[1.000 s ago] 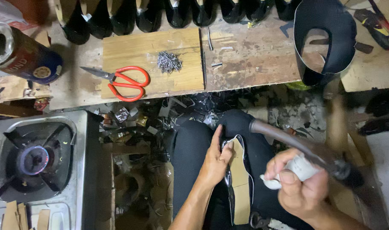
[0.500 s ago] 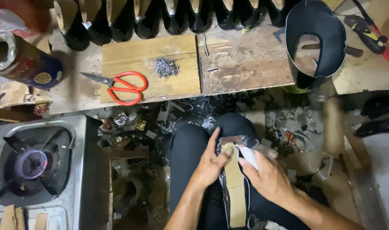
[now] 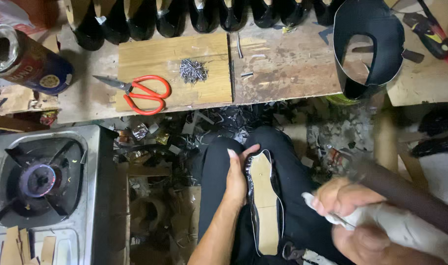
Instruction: The person uses a hammer and a small metal tool to tap and press the sole of a black shoe held on their lap. They repeatedly tap along the sole edge, flip the shoe, and continue tapping. The person then picks up a piece of cardboard, places it on the shoe, and taps it with the hammer before placing the shoe on a shelf.
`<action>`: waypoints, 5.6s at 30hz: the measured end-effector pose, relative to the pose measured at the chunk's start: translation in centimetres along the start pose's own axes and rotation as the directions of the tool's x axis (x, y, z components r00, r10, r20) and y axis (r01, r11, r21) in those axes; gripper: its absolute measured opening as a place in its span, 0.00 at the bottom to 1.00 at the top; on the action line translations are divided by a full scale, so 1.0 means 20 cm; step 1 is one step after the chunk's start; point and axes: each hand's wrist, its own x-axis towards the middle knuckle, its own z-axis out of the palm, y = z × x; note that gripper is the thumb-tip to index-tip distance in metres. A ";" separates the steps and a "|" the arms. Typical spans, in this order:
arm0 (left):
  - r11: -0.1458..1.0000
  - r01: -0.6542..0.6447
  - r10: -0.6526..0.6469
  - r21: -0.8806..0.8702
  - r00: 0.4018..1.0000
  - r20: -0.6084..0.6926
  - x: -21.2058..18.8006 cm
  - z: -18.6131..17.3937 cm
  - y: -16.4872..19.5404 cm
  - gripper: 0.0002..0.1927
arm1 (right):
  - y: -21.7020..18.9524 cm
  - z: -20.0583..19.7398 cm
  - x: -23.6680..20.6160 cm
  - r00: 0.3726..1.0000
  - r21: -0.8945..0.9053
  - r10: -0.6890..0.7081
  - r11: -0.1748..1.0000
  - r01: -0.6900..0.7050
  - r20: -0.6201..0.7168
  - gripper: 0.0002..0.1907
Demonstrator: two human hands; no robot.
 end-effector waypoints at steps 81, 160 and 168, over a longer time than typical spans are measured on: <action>0.681 -0.015 0.117 0.732 0.989 -0.088 -0.11 0.09 0.36 0.12 | 0.01 -0.15 0.75 0.949 -0.915 0.013 -0.262 0.307 0.315 0.17; 0.994 -0.113 0.113 -0.004 0.988 0.104 -0.26 -0.12 0.14 0.33 | -0.13 0.20 0.35 0.987 -0.917 0.130 0.399 0.031 0.090 0.12; 0.992 -0.125 0.122 0.035 0.991 0.060 -0.26 -0.11 0.10 0.30 | 0.21 0.50 1.11 0.914 -0.869 -0.032 0.297 0.396 0.405 0.18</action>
